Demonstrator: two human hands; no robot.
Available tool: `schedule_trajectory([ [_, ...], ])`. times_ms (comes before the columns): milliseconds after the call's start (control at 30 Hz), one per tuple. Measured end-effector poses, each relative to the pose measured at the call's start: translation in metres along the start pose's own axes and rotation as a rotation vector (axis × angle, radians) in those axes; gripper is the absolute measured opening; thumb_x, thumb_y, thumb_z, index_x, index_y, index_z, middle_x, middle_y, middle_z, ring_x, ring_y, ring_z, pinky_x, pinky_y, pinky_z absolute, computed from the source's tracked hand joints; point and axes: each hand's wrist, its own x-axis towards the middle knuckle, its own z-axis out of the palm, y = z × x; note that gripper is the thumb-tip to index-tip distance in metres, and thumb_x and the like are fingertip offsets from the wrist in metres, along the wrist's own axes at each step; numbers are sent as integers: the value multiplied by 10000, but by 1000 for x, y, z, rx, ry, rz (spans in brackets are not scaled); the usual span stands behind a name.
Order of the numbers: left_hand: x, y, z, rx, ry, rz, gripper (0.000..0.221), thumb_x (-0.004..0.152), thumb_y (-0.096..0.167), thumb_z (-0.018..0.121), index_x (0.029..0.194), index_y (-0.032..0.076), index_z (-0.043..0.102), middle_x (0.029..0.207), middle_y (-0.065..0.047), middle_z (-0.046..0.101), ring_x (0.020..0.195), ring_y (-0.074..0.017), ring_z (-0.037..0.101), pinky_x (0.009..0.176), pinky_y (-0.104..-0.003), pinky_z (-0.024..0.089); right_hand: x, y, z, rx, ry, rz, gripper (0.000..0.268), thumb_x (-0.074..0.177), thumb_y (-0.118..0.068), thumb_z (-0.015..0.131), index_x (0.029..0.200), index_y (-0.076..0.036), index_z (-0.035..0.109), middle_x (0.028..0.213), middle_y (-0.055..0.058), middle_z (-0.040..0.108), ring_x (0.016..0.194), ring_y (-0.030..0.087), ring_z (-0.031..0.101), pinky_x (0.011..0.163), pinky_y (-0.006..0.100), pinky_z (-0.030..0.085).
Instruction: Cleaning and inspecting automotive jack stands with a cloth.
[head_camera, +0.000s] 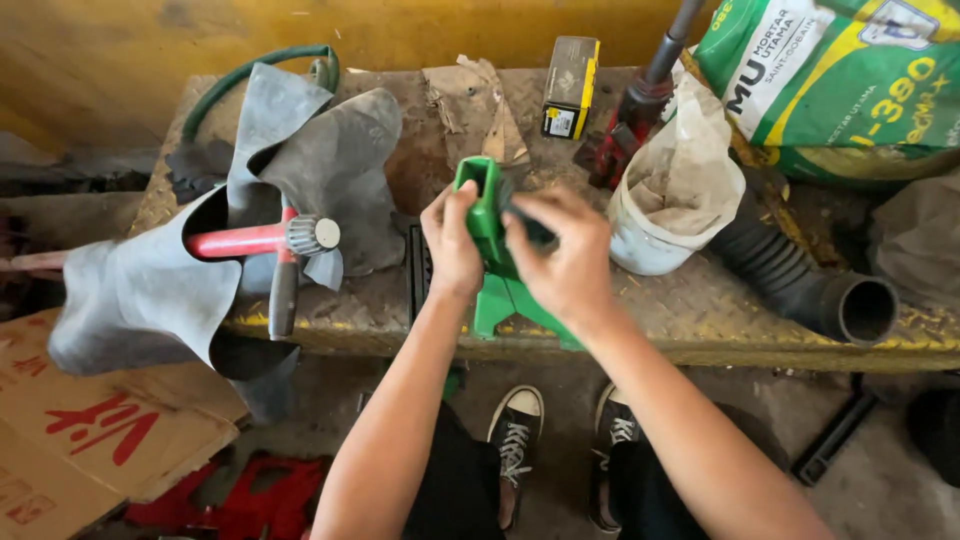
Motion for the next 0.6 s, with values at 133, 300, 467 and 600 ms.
schedule_trajectory([
  [133, -1, 15, 0, -82, -12, -16, 291, 979, 290, 637, 817, 49, 613, 765, 29, 546, 687, -81, 473, 611, -273, 384, 1, -10, -5, -46, -27, -42, 215, 875, -47, 784, 1080, 13, 762, 1006, 122, 730, 893, 257, 739, 800, 343, 584],
  [300, -1, 27, -2, -116, -11, -42, 267, 956, 295, 604, 815, 68, 621, 762, 13, 581, 686, -93, 525, 632, -275, 431, 3, 1, -2, -75, -82, -148, 208, 844, -76, 817, 1035, -11, 769, 998, 137, 745, 895, 308, 724, 834, 392, 581],
  [467, -3, 26, -3, -85, -32, -45, 287, 980, 301, 606, 876, 35, 644, 788, 6, 589, 701, -93, 521, 635, -272, 428, 21, 19, -4, -157, -102, 109, 233, 807, -149, 798, 1000, -18, 790, 913, 174, 753, 789, 307, 738, 745, 384, 576],
  [600, -9, 35, 8, -11, -61, -37, 326, 960, 293, 598, 986, -15, 703, 839, -10, 655, 755, -94, 565, 694, -259, 467, 35, 21, -16, -241, -252, 207, 233, 786, -192, 778, 941, -19, 796, 851, 185, 752, 747, 317, 731, 723, 382, 572],
])
